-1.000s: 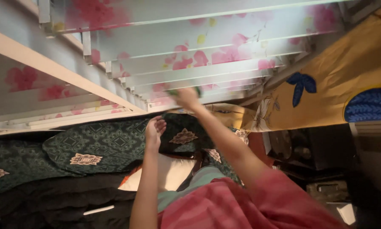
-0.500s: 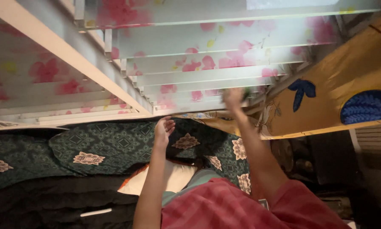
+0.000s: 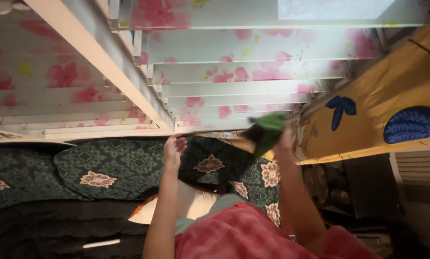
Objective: Cleaning glass louvered windows using a green cloth.
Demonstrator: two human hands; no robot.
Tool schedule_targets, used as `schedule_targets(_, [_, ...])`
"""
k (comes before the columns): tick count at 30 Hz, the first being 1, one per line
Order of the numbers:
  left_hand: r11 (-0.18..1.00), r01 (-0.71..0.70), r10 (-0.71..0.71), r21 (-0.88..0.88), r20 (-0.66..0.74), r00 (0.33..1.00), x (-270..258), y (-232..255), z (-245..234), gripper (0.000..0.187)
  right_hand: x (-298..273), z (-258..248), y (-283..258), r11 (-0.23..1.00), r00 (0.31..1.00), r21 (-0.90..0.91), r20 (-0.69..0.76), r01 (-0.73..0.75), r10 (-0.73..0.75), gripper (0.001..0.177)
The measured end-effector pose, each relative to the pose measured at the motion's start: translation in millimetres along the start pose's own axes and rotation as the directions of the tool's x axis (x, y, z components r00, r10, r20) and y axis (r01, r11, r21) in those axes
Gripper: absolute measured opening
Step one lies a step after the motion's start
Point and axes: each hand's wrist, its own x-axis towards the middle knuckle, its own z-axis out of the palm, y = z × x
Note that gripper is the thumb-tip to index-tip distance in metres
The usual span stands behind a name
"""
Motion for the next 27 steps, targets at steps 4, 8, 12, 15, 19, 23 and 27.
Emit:
schedule_targets(4, [1.000,-0.004,0.005,-0.028,0.044,0.999,-7,11,9,0.032,49,-61,-28,0.935,0.963,-0.230,0.071,0.270,-0.261,0.029])
schedule_targets(8, [0.999,-0.037,0.038,-0.024,0.052,0.998,-30,17,14,0.031,103,-69,9,0.235,0.827,-0.948,0.046,0.213,-0.561,0.031])
schedule_targets(12, [0.999,-0.034,0.033,0.009,0.042,0.999,-22,11,2,0.033,112,35,61,-0.256,0.759,-0.831,0.555,0.493,-0.340,0.030])
schedule_targets(15, [1.000,-0.023,0.023,0.019,0.017,1.000,-28,13,0,0.033,95,129,105,-0.311,0.792,-0.759,0.609,0.571,-0.033,0.037])
schedule_targets(19, [1.000,0.014,-0.014,0.010,0.022,1.000,-19,10,0,0.033,60,241,137,-0.318,0.681,-0.632,0.729,0.707,0.064,0.051])
schedule_targets(23, [0.999,0.035,-0.036,0.028,0.022,0.999,-22,16,8,0.032,59,240,133,-0.335,0.647,-0.602,0.761,0.725,0.035,0.051])
schedule_targets(27, [0.998,0.004,-0.008,0.063,0.057,0.998,-20,19,16,0.033,74,167,89,-0.207,0.810,-0.789,0.586,0.579,0.029,0.048])
